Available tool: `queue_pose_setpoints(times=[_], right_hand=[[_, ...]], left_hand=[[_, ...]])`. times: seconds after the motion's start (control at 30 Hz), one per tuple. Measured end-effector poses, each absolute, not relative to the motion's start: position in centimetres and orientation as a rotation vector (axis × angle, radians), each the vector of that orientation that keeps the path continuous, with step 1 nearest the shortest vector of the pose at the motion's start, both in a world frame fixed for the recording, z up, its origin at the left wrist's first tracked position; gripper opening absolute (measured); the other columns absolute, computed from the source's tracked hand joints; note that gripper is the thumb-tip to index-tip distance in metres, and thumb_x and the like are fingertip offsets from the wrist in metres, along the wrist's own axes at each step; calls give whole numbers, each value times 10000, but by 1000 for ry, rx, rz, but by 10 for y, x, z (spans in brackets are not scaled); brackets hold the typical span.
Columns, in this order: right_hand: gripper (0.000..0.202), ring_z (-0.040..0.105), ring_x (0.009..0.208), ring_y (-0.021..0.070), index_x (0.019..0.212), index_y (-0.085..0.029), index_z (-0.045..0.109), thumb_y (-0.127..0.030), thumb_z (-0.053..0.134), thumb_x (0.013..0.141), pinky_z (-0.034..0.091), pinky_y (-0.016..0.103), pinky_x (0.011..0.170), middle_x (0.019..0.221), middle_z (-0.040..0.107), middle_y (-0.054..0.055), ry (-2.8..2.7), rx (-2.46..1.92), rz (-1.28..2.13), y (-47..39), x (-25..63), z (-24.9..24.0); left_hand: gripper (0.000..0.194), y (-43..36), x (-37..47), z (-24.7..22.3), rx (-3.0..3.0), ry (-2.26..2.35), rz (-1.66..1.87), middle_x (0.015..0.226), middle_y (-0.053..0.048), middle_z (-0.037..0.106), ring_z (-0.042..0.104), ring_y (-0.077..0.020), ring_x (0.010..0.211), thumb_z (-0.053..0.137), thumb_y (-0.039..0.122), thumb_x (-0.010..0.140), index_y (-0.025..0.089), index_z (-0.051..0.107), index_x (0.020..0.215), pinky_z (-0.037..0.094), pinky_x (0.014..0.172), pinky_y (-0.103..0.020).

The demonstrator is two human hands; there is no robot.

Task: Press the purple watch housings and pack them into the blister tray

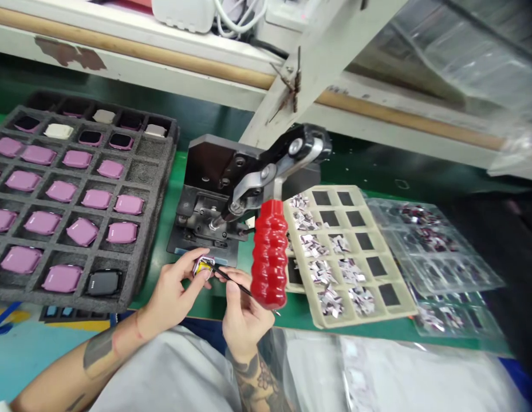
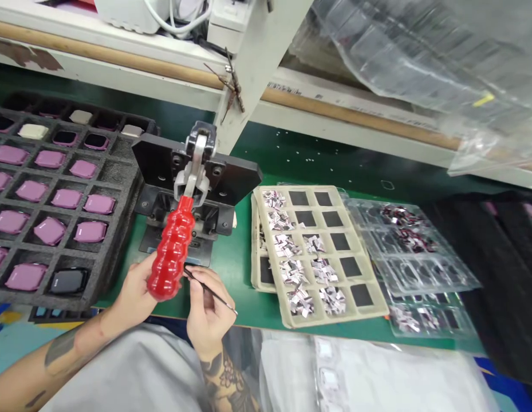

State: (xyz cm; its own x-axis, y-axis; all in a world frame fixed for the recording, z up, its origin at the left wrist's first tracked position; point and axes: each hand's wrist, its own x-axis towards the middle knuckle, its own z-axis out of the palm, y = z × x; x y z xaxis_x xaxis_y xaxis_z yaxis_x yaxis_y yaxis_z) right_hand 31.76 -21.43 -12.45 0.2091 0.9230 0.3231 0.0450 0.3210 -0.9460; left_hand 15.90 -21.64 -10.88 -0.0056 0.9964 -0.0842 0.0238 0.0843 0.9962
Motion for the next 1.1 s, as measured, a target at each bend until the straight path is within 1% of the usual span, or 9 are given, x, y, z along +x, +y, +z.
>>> queue_pose_setpoints(times=[0.17,0.3,0.43,0.57,0.77,0.83,0.9,0.97,1.1], right_hand=[[97,812,815,190,1104,-239,815,-242,724,1069,704,328,723,1042,833,71,-1006,-1031,1097,-208,325,-130],[125,774,745,193,1049,-226,788,-340,738,1062,659,310,626,895,785,51,-969,-894,1176,-206,328,-131],[144,824,884,234,1169,-239,784,-300,757,1042,700,368,727,1041,822,80,-907,-995,927,-210,325,-141],[132,829,887,233,1160,-231,790,-282,760,1041,703,404,800,1113,833,90,-934,-1097,1018,-214,322,-146],[237,655,584,176,920,-227,718,-417,723,1061,555,302,524,692,692,13,-1082,-833,1253,-198,366,-98],[189,665,622,188,944,-236,744,-382,726,1063,557,323,555,712,699,19,-1176,-857,1050,-185,392,-76],[80,757,852,235,1082,-261,811,-292,746,1049,622,387,709,948,786,67,-1241,-1021,544,-172,413,-61],[255,766,1035,261,1253,-311,823,-204,748,1034,629,429,845,1149,796,81,-1406,-1158,119,-165,423,-57],[340,717,948,250,1391,-293,763,-177,650,1091,581,436,848,1041,794,75,-2218,-1194,40,-171,418,-75]], left_hand=[[381,-218,158,-114,1195,1249,1136,952,-32,860,829,-180,785,753,242,1020,203,745,1399,664,753,-247],[406,-218,160,-117,1074,1245,1175,1058,-72,865,848,-218,887,790,297,1017,193,729,1405,697,802,-293],[481,-218,163,-115,891,1206,1211,1040,-100,854,835,-217,811,803,377,1024,161,678,1437,680,720,-295],[509,-215,162,-108,849,1189,1252,1018,-120,855,831,-223,805,805,483,1016,144,696,1378,668,729,-305],[545,-207,157,-107,690,1154,1299,1025,-141,855,827,-244,762,793,499,1014,129,656,1391,656,691,-342],[534,-211,157,-114,741,1171,1316,1039,-132,852,817,-232,784,788,461,1029,137,633,1425,648,706,-339],[532,-218,159,-122,823,1203,1309,1076,-120,850,805,-211,816,737,445,1075,160,587,1499,643,745,-335],[542,-226,160,-130,902,1249,1265,1127,-111,850,799,-197,850,695,432,1107,192,531,1565,643,793,-335],[477,-233,157,-141,981,1312,1187,1227,-129,848,828,-233,916,677,465,1110,213,551,1495,675,846,-377]])
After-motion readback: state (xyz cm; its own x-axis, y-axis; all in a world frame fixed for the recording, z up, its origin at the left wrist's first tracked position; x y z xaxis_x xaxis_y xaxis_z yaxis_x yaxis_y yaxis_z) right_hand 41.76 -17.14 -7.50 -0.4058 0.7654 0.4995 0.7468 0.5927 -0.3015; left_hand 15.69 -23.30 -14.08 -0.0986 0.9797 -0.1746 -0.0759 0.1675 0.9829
